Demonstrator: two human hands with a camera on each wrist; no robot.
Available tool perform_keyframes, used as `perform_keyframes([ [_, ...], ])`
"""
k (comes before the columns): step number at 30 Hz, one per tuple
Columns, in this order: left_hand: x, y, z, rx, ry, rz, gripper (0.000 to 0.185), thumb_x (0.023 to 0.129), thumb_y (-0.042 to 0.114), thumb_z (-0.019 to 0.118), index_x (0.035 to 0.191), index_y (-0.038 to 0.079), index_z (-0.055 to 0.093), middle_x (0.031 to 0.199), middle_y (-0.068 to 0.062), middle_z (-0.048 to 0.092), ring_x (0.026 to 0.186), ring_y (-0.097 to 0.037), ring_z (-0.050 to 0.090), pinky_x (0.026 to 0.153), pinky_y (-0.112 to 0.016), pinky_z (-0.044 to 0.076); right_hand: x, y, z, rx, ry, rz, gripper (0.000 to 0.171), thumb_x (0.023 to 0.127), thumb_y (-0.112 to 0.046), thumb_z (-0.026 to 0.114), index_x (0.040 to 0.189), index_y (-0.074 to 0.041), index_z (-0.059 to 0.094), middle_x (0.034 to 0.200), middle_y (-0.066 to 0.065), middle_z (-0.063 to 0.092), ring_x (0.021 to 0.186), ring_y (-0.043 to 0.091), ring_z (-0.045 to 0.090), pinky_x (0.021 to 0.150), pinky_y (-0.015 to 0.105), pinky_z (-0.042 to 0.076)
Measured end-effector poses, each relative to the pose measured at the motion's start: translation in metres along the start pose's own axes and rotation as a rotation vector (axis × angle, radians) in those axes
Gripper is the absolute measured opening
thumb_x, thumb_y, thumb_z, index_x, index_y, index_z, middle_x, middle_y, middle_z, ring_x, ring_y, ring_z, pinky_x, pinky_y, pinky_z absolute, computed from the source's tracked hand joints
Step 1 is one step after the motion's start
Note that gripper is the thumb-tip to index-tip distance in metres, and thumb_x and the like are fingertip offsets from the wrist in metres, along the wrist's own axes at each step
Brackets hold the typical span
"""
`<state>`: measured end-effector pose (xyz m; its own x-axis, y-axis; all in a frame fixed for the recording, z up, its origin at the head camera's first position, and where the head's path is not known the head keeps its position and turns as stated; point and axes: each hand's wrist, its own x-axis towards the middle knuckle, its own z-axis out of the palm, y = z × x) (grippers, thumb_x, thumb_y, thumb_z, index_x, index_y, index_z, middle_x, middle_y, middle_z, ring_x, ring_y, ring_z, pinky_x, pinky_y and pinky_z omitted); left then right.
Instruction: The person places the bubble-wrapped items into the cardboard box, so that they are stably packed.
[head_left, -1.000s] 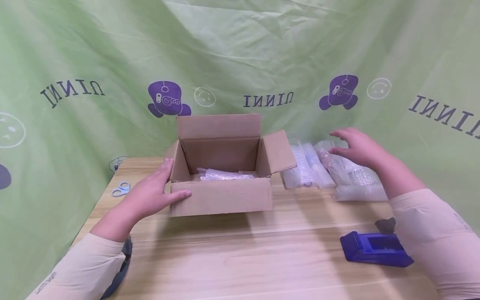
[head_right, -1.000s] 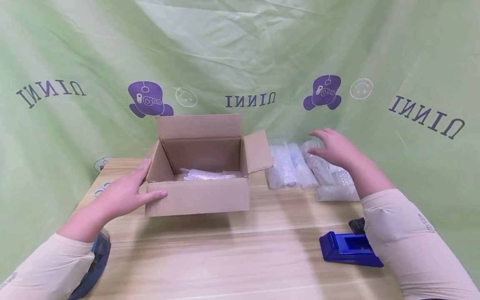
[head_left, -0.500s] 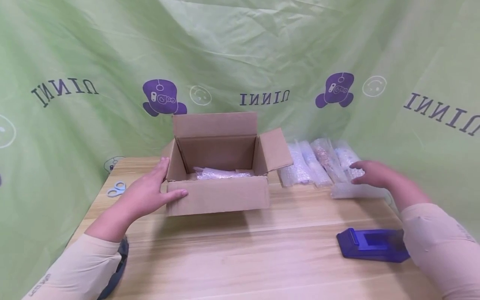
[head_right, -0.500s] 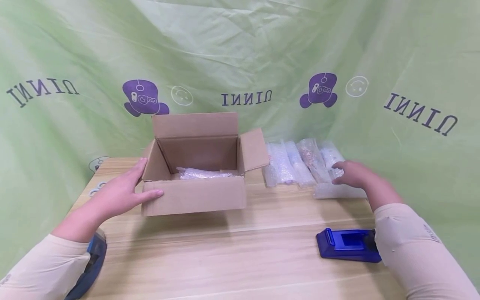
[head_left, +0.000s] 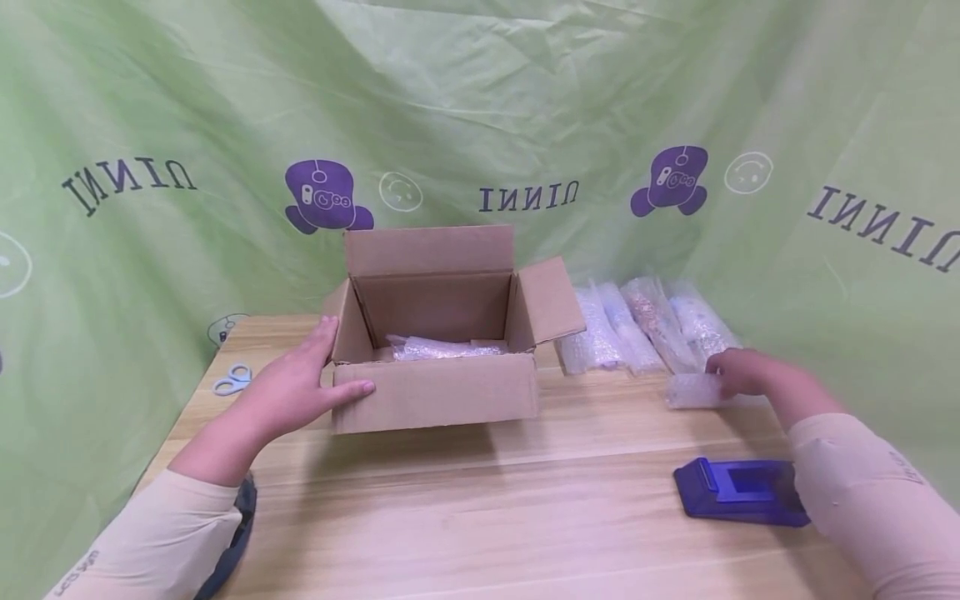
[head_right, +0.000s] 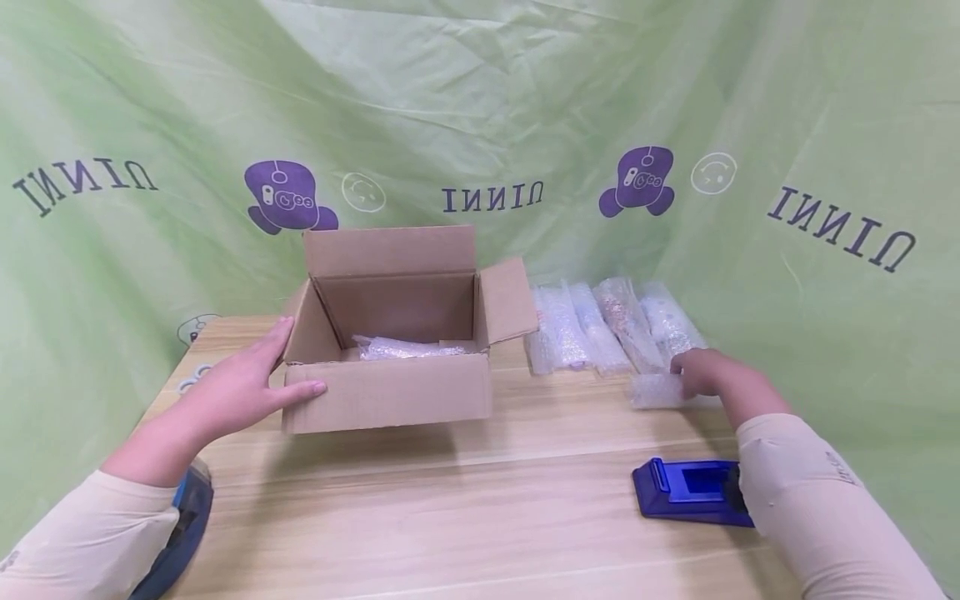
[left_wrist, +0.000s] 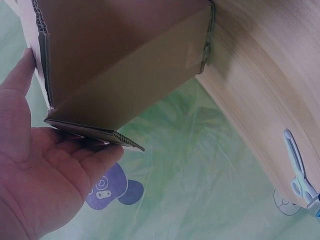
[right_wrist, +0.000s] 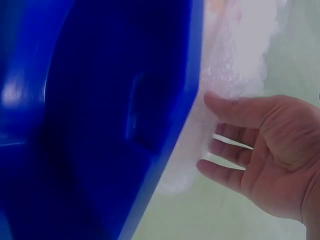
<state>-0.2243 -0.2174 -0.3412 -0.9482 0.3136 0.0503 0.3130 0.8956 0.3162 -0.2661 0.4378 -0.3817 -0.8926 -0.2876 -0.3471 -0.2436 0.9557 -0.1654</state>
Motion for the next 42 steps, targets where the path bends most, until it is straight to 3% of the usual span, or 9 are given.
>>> perform_keyframes([
  [10,-0.001,0.001,0.002,-0.008,0.004,0.006,0.119,0.080,0.080,0.051,0.158,0.004,0.003,0.164,-0.021,0.006,0.147,-0.044,0.020,0.116,-0.059,0.025,-0.002,0.000,0.003,0.045,-0.042,0.022,0.037,0.074,-0.001,0.068,0.107,0.014,0.061,0.104,0.032,0.063,0.095,0.047,0.060,0.085,0.061,0.049],
  [16,-0.002,0.001,0.002,-0.010,-0.009,0.006,0.120,0.080,0.082,0.049,0.158,0.004,0.002,0.164,-0.020,0.005,0.147,-0.043,0.018,0.117,-0.059,0.023,-0.004,-0.001,-0.005,0.042,0.006,-0.034,0.028,0.077,-0.006,0.071,0.100,0.007,0.062,0.092,0.020,0.065,0.083,0.032,0.062,0.074,0.050,0.053],
  [23,-0.002,-0.001,0.001,-0.019,-0.006,0.000,0.119,0.080,0.080,0.052,0.157,0.003,0.002,0.163,-0.023,0.007,0.147,-0.045,0.019,0.117,-0.060,0.023,-0.009,-0.021,-0.026,0.113,0.085,-0.068,0.041,0.088,-0.021,0.071,0.112,0.009,0.061,0.104,0.030,0.065,0.098,0.047,0.062,0.082,0.058,0.052],
  [29,-0.003,-0.002,0.001,-0.011,0.000,-0.007,0.121,0.080,0.081,0.051,0.157,0.001,0.004,0.162,-0.023,0.009,0.147,-0.044,0.019,0.117,-0.059,0.023,-0.010,-0.043,-0.048,0.155,0.216,-0.087,0.048,0.091,-0.029,0.070,0.119,0.008,0.058,0.106,0.023,0.068,0.100,0.041,0.064,0.086,0.058,0.052],
  [33,-0.004,-0.002,0.001,-0.009,0.005,-0.008,0.120,0.080,0.080,0.051,0.157,0.002,0.004,0.163,-0.023,0.008,0.147,-0.044,0.020,0.117,-0.059,0.024,-0.009,-0.060,-0.060,0.145,0.338,-0.118,0.037,0.094,-0.030,0.067,0.114,0.001,0.061,0.098,0.012,0.067,0.092,0.029,0.063,0.081,0.050,0.053],
  [37,-0.003,-0.002,0.001,-0.012,0.008,-0.008,0.119,0.080,0.080,0.052,0.157,0.003,0.004,0.163,-0.022,0.009,0.147,-0.044,0.020,0.117,-0.059,0.024,-0.007,-0.079,-0.072,0.129,0.449,-0.148,0.025,0.096,-0.030,0.064,0.104,-0.006,0.064,0.091,0.006,0.062,0.084,0.020,0.055,0.074,0.038,0.048],
  [42,-0.002,0.000,0.000,-0.011,0.002,-0.003,0.119,0.080,0.080,0.051,0.157,0.003,0.003,0.163,-0.021,0.007,0.147,-0.042,0.019,0.117,-0.058,0.024,-0.010,-0.109,-0.090,0.170,0.566,-0.173,0.027,0.095,-0.028,0.066,0.108,-0.005,0.066,0.098,0.010,0.062,0.092,0.023,0.054,0.082,0.044,0.049],
])
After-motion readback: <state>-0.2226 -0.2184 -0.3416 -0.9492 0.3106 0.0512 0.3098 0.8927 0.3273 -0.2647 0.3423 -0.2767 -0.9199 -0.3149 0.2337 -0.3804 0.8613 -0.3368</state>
